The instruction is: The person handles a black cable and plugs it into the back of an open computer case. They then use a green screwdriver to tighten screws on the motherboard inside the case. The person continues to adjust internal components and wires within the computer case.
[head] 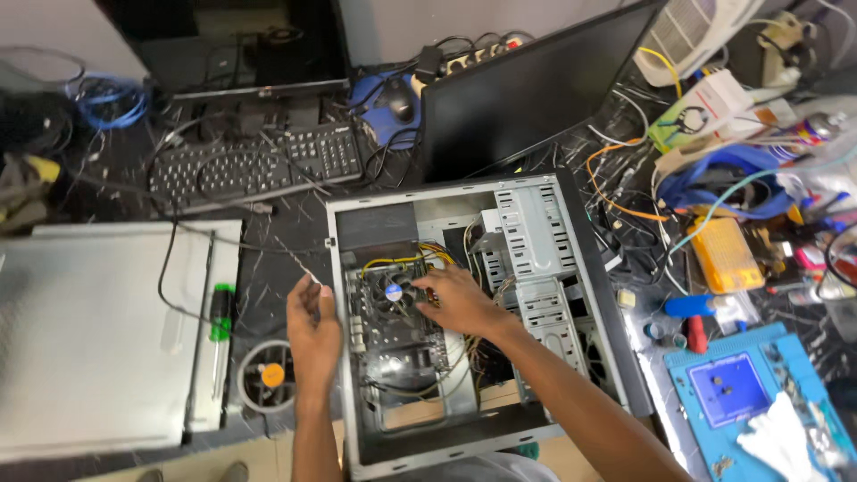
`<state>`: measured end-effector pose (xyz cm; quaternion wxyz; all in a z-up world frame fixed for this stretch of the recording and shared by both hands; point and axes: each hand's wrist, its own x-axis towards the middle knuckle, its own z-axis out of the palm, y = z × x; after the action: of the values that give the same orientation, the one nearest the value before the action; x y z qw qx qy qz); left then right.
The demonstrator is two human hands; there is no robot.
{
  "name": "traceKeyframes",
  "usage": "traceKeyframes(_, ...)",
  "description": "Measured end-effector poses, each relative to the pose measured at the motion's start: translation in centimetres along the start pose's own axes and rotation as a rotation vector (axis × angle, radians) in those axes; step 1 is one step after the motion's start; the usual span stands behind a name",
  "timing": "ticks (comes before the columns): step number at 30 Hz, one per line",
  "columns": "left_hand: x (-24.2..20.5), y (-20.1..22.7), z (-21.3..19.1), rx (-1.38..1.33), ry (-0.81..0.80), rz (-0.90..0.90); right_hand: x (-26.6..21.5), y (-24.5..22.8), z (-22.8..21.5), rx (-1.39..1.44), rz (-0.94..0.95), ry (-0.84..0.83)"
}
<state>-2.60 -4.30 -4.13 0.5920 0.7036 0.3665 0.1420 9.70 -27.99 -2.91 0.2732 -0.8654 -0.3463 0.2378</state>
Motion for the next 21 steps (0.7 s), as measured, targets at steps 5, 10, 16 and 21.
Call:
traceKeyframes(5,-5.1,1.0,0.1,0.107,-0.024,0.032,3.2,3.8,5.1,-0.245,-0.057,-0.125)
traceKeyframes(10,-7.0,3.0,-1.4,0.183,-0.204,-0.340,5.2,4.0,7.9,-0.423,-0.062,0.019)
traceKeyframes(16,-4.3,1.1,-1.7,0.161,-0.335,-0.357,6.8,4.9,9.5,-0.442,-0.054,0.001)
traceKeyframes(21,-4.4,3.7,-1.9,0.018,-0.400,-0.304,7.1,4.2,9.4,-0.480,-0.048,0.033)
